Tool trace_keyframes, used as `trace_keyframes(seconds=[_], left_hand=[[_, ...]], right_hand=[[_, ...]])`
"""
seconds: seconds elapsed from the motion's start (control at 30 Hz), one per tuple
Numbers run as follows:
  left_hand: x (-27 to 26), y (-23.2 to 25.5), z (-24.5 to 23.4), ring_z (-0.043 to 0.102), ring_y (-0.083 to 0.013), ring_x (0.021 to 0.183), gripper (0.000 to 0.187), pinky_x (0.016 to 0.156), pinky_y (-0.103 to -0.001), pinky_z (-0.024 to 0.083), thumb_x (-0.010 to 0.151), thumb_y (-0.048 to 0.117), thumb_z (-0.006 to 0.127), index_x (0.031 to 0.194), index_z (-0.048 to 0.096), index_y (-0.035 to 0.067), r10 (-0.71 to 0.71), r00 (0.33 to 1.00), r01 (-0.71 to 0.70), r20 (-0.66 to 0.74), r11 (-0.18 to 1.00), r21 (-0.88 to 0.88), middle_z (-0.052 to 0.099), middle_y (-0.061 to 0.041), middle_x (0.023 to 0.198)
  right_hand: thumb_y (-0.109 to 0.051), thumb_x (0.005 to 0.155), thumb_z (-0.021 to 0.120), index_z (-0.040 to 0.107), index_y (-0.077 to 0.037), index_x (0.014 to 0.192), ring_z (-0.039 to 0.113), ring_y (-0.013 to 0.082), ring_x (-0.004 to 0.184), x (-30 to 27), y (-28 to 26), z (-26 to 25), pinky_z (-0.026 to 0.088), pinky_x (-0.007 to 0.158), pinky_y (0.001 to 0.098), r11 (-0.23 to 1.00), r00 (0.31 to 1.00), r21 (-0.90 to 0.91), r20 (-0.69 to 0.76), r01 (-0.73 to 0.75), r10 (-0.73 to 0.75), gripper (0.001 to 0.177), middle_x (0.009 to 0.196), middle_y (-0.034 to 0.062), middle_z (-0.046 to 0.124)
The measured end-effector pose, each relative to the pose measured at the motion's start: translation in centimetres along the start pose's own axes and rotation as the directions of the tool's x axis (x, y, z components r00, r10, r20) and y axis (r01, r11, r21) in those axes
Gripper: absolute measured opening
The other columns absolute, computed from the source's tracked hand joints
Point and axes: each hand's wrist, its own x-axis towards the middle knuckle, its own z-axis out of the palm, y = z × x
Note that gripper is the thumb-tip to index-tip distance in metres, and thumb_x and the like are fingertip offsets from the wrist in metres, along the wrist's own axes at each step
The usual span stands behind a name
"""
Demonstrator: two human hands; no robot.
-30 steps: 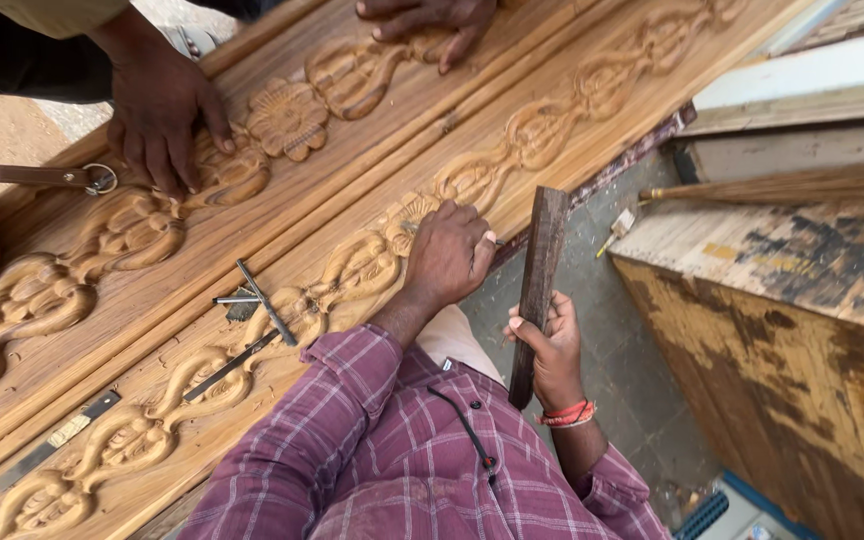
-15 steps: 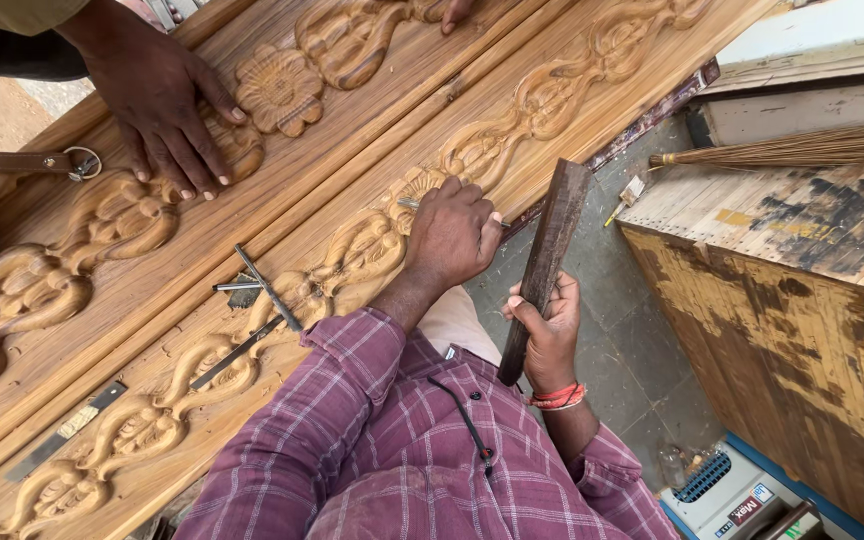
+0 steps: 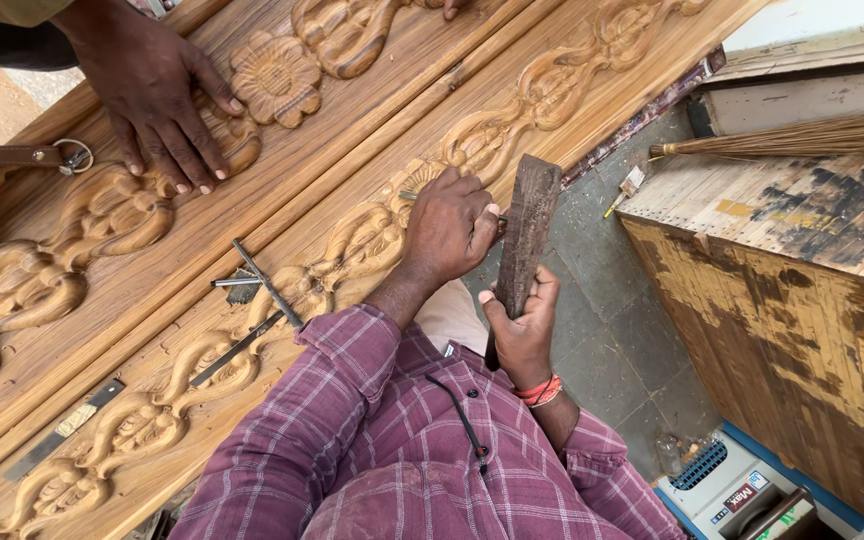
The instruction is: The person carves floral patterns into a long wooden panel using a chisel and a wooden mallet. They repeatedly strike the chisel to shape the wood and occasionally brush away wood shavings with their hand. Other people are present and assist by holding the panel steady.
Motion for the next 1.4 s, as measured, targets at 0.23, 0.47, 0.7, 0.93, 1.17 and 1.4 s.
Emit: trace_keyframes(seconds=[0.23, 0.47, 0.7, 0.93, 1.17, 1.4], left_hand=[[0.0, -0.2, 0.3, 0.054, -0.0294, 0.085, 0.024, 0.081, -0.047, 0.049, 0.092, 0.022, 0.058, 0.080, 0.070, 0.005, 0.017, 0.999, -0.017, -0.049, 1.000, -0.002, 0.058, -0.011, 0.080], [-0.1, -0.5, 0.0, 0.054, -0.0295, 0.083, 0.025, 0.079, -0.047, 0.049, 0.093, 0.021, 0.058, 0.078, 0.070, 0.004, 0.005, 0.997, -0.009, -0.081, 0.999, -0.048, 0.058, -0.011, 0.079], [-0.1, -0.7, -0.6, 0.054, -0.0293, 0.084, 0.024, 0.079, -0.047, 0.049, 0.093, 0.020, 0.057, 0.080, 0.069, 0.004, 0.042, 0.989, -0.059, -0.143, 0.991, -0.116, 0.058, -0.010, 0.079], [-0.2, -0.7, -1.0, 0.053, -0.0309, 0.080, 0.024, 0.075, -0.048, 0.048, 0.091, 0.018, 0.058, 0.074, 0.065, 0.004, 0.012, 0.990, -0.036, -0.140, 0.985, -0.170, 0.056, -0.011, 0.075], [-0.2, -0.8, -1.6, 0.052, -0.0320, 0.080, 0.024, 0.073, -0.048, 0.046, 0.092, 0.017, 0.057, 0.074, 0.063, 0.002, -0.017, 0.984, -0.026, -0.176, 0.971, -0.240, 0.054, -0.013, 0.076], [-0.2, -1.0, -1.9, 0.054, -0.0311, 0.083, 0.023, 0.073, -0.048, 0.046, 0.094, 0.016, 0.055, 0.078, 0.063, 0.001, -0.007, 0.966, -0.082, -0.258, 0.939, -0.334, 0.056, -0.012, 0.080]], right_hand=[[0.000, 0.097, 0.068, 0.020, -0.004, 0.154, 0.060, 0.0115, 0.097, -0.2, -0.3, 0.4, 0.054, 0.084, 0.0264, 1.000, 0.996, 0.013, -0.084, -0.020, 0.021, 0.075, 0.113, 0.0084, 0.057], [-0.006, 0.099, 0.068, 0.013, -0.004, 0.156, 0.062, 0.0130, 0.095, -0.1, 0.4, 1.0, 0.056, 0.081, 0.0274, 0.998, 0.995, 0.007, -0.075, -0.062, 0.063, 0.080, 0.115, 0.0101, 0.059], [-0.005, 0.102, 0.068, 0.018, -0.002, 0.158, 0.062, 0.0153, 0.098, -0.1, 0.0, 1.3, 0.055, 0.087, 0.0294, 0.999, 0.997, -0.035, -0.072, 0.020, -0.023, 0.075, 0.117, 0.0118, 0.058], [-0.005, 0.099, 0.069, 0.014, -0.001, 0.155, 0.062, 0.0149, 0.105, -0.1, -0.5, 1.2, 0.055, 0.090, 0.0295, 0.997, 0.999, -0.078, -0.048, 0.018, -0.022, 0.079, 0.121, 0.0125, 0.058], [-0.003, 0.098, 0.071, 0.018, 0.000, 0.155, 0.061, 0.0158, 0.107, 0.0, -1.1, 1.2, 0.053, 0.093, 0.0306, 0.989, 0.999, -0.146, -0.039, 0.023, -0.029, 0.078, 0.122, 0.0138, 0.058], [-0.003, 0.098, 0.071, 0.021, 0.001, 0.154, 0.063, 0.0181, 0.110, 0.3, -2.3, 1.2, 0.056, 0.094, 0.0306, 0.981, 0.996, -0.179, -0.031, 0.073, -0.080, 0.075, 0.124, 0.0149, 0.058]])
